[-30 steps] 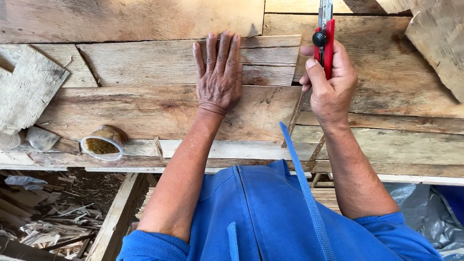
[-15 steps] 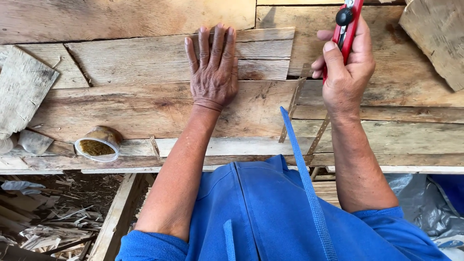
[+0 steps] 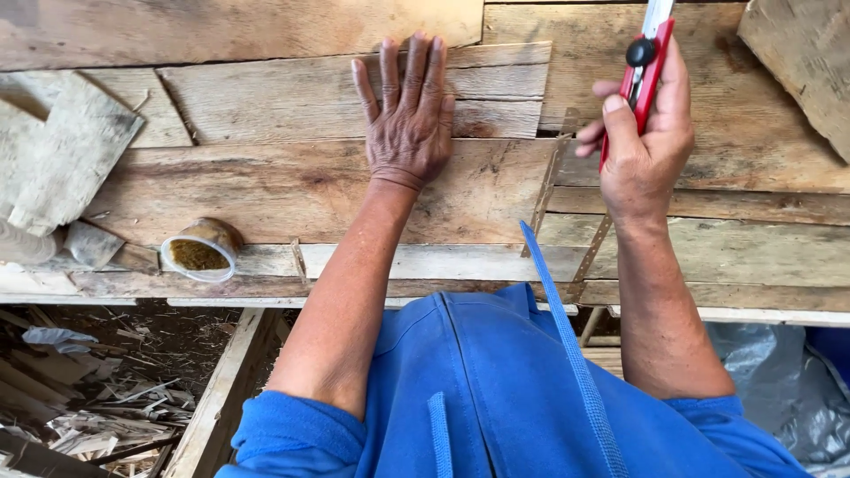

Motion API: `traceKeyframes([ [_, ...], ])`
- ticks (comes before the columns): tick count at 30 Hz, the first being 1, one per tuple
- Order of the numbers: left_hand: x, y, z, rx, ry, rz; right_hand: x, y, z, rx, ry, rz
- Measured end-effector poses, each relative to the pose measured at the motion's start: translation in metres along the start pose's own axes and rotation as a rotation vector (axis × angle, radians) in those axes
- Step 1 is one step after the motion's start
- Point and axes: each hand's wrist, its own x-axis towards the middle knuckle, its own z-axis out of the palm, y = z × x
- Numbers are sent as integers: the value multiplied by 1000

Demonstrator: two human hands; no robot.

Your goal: Cutting and trimming thin wooden boards using a utility knife on a workbench.

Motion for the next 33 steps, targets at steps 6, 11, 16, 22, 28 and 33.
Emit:
traceKeyframes([
  [6,-2,-2,1,-19,64,27,-41,3,17,-181,-7,-33],
  [11,-4,-3,-2,-24,74,57,-69,7,51,-240,28,46],
  [16,-3,-4,-3,-12,74,70,-82,11,81,-296,34,-32],
  [22,-4,-4,-34,-63,-218,61,-82,-8,107,-430,64,-212],
  [28,-2,-7,-3,-134,209,82,-70,12,116,-589,70,-280],
  [33,-3,-6,-6,-91,125,82,-63,13,117,-581,43,-323],
])
